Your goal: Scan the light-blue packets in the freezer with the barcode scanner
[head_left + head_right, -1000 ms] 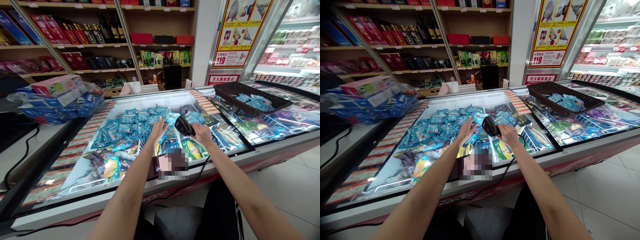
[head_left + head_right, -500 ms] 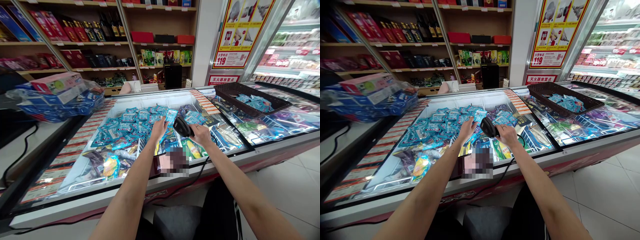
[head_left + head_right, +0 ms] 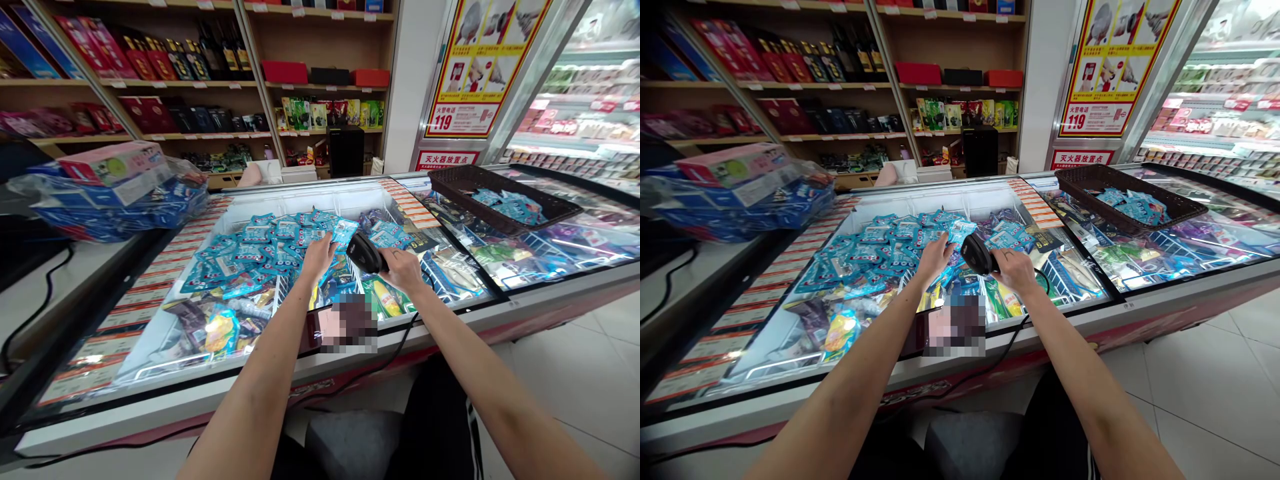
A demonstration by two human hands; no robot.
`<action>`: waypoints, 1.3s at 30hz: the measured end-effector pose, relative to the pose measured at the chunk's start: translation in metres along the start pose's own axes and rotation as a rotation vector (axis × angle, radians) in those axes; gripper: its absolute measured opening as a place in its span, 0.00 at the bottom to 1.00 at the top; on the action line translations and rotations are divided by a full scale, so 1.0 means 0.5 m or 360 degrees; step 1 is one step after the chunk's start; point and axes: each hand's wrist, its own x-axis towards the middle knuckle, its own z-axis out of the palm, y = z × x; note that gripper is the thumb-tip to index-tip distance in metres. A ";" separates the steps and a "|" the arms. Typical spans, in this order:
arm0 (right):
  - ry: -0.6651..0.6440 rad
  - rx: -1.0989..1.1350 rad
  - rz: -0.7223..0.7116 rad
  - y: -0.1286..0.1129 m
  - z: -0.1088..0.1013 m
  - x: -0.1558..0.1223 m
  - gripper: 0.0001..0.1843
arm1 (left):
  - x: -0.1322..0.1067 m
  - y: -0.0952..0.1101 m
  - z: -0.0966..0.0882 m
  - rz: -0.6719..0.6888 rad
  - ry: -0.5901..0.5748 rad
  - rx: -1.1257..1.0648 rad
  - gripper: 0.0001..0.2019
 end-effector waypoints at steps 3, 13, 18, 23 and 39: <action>0.0019 -0.0011 -0.0003 0.001 0.001 -0.001 0.16 | 0.000 0.001 -0.001 0.0012 -0.0023 0.0022 0.21; 0.0041 -0.0016 -0.0021 0.003 0.004 -0.001 0.16 | 0.000 0.006 -0.006 -0.0016 -0.0082 0.0069 0.20; 0.0054 -0.0023 -0.0007 0.004 0.006 -0.001 0.17 | 0.000 0.006 -0.005 0.0012 -0.0023 0.0033 0.20; 0.0111 -0.0064 0.0141 0.009 0.002 -0.002 0.16 | 0.000 0.007 -0.007 0.0038 0.0046 -0.0046 0.17; 0.0042 -0.0187 0.0537 0.030 -0.007 -0.005 0.17 | -0.017 0.033 -0.047 -0.0242 0.0423 0.0068 0.22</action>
